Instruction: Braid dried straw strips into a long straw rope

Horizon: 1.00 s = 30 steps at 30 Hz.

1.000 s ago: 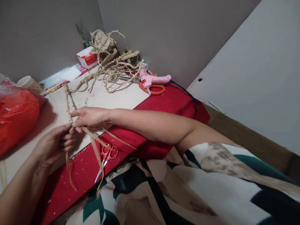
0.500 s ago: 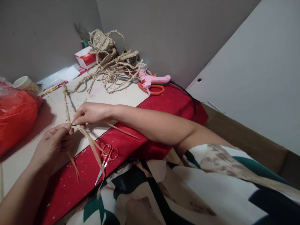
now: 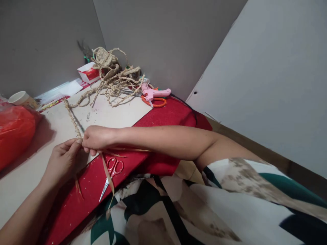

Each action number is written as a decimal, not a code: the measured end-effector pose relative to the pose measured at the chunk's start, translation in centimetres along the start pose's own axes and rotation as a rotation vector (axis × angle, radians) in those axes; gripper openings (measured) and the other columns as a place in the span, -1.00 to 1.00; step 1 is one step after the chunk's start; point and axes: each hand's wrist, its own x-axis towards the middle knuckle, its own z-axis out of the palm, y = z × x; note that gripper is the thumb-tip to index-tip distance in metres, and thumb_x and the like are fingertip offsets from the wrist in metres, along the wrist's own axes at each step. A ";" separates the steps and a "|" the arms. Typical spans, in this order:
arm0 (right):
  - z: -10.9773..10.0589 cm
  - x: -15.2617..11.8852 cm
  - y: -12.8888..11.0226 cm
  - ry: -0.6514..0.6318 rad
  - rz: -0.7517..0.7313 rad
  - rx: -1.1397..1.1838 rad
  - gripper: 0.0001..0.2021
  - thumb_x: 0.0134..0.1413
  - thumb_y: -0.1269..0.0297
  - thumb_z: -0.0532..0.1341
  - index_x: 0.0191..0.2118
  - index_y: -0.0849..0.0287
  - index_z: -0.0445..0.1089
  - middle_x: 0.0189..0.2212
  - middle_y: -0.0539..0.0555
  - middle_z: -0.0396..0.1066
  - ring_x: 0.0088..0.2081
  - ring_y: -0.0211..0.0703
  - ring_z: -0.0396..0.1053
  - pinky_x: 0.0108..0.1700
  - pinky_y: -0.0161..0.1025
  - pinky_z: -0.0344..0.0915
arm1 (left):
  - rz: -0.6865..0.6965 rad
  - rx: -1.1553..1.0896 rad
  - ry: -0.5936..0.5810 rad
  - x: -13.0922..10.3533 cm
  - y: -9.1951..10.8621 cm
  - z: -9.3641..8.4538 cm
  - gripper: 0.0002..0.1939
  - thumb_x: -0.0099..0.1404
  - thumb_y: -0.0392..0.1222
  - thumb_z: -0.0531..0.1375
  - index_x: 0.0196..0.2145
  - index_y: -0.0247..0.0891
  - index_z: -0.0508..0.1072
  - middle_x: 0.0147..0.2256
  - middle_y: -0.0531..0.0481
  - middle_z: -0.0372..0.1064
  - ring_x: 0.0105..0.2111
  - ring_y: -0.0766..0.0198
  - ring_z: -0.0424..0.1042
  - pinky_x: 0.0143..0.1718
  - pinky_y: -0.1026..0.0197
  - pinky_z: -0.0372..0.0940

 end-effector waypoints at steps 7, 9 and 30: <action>2.4 -0.6 -0.5 0.284 -0.108 -0.404 -0.78 0.04 0.38 0.01 -0.51 0.27 0.34 -0.45 0.21 0.49 -0.39 -0.11 0.44 -0.37 -0.28 0.30 | -0.057 -0.199 -0.017 -0.2 -0.2 0.3 -0.73 0.15 -0.02 0.27 -0.52 -0.27 0.38 -0.71 0.17 0.11 -0.73 0.46 0.02 -0.69 0.37 -0.06; 2.8 -0.6 -0.6 0.357 -0.142 -0.543 -0.78 0.03 0.37 0.02 -0.41 0.28 0.40 -0.33 0.26 0.51 -0.26 0.00 0.45 -0.30 -0.20 0.29 | -0.070 -0.261 -0.029 -0.5 0.2 0.4 -0.74 0.13 -0.07 0.29 -0.53 -0.27 0.36 -0.71 0.17 0.12 -0.73 0.47 0.04 -0.69 0.39 -0.04; -0.6 1.4 -0.7 -0.038 -0.016 0.064 -0.67 0.23 0.13 0.08 -0.44 0.28 0.28 -0.68 -0.12 0.12 -0.68 -0.44 -0.01 -0.62 -0.41 -0.07 | -0.150 -0.408 -0.121 -1.1 1.9 -0.4 -0.77 0.06 -0.13 0.35 -0.47 -0.31 0.41 -0.70 0.26 -0.15 -0.72 0.56 -0.21 -0.72 0.49 -0.19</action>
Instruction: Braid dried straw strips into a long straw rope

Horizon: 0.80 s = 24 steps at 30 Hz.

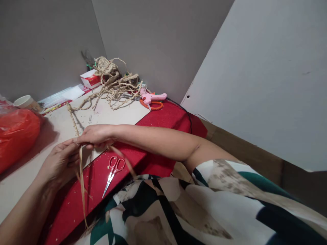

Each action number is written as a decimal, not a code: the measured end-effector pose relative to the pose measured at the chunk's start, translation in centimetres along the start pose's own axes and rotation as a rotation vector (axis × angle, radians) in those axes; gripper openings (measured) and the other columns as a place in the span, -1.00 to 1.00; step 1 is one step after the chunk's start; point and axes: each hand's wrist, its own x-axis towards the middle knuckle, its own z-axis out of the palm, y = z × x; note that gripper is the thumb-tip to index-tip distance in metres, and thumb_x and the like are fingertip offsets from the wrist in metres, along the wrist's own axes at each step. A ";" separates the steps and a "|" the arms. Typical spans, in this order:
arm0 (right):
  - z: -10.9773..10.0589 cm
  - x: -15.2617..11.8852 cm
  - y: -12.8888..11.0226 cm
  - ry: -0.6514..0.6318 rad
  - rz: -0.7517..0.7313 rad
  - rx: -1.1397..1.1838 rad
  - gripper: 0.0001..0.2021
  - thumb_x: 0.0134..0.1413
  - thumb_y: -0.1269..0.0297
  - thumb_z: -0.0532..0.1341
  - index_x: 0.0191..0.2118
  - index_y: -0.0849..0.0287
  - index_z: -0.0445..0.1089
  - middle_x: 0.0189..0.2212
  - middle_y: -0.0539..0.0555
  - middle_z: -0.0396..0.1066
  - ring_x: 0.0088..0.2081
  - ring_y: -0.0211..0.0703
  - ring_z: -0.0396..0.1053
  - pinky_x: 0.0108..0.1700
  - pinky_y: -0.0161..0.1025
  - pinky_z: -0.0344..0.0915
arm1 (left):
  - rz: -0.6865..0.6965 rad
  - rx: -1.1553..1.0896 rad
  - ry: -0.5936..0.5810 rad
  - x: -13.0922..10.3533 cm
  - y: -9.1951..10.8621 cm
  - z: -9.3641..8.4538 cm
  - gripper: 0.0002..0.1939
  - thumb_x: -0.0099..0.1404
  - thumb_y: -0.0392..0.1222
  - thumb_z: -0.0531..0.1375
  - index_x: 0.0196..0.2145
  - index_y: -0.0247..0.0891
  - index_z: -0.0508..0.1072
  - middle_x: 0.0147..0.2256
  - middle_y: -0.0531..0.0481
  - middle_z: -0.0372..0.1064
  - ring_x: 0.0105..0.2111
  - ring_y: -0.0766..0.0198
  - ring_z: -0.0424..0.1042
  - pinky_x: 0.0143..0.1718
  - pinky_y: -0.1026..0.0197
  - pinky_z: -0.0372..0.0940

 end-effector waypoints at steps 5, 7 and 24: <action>-1.5 0.5 0.3 -0.134 0.002 -0.068 -0.68 0.21 0.21 0.13 -0.49 0.33 0.33 -0.74 -0.14 0.06 -0.71 -0.47 -0.08 -0.67 -0.42 -0.15 | -0.040 0.111 -0.039 0.2 0.3 -0.2 -0.75 0.00 -0.10 0.37 -0.45 -0.34 0.48 -0.67 0.11 0.21 -0.70 0.49 0.06 -0.68 0.44 -0.03; -1.6 0.6 0.5 -0.204 0.049 -0.002 -0.65 0.24 0.23 0.09 -0.54 0.31 0.27 -0.76 -0.14 0.06 -0.73 -0.48 -0.11 -0.69 -0.44 -0.17 | 0.016 0.214 -0.038 0.3 0.2 -0.4 -0.73 0.01 -0.07 0.37 -0.44 -0.34 0.50 -0.62 0.04 0.32 -0.67 0.44 0.13 -0.66 0.41 0.02; 3.0 -0.3 1.6 0.217 0.165 0.531 -0.75 0.14 0.36 0.09 -0.56 0.23 0.15 -0.81 -0.20 -0.04 -0.79 -0.49 -0.17 -0.74 -0.46 -0.24 | 0.323 1.561 0.210 -1.8 -0.2 0.8 -0.66 0.33 -0.02 -0.05 -0.33 -0.22 0.44 -0.56 -0.11 0.40 -0.59 0.14 0.29 -0.52 0.21 -0.03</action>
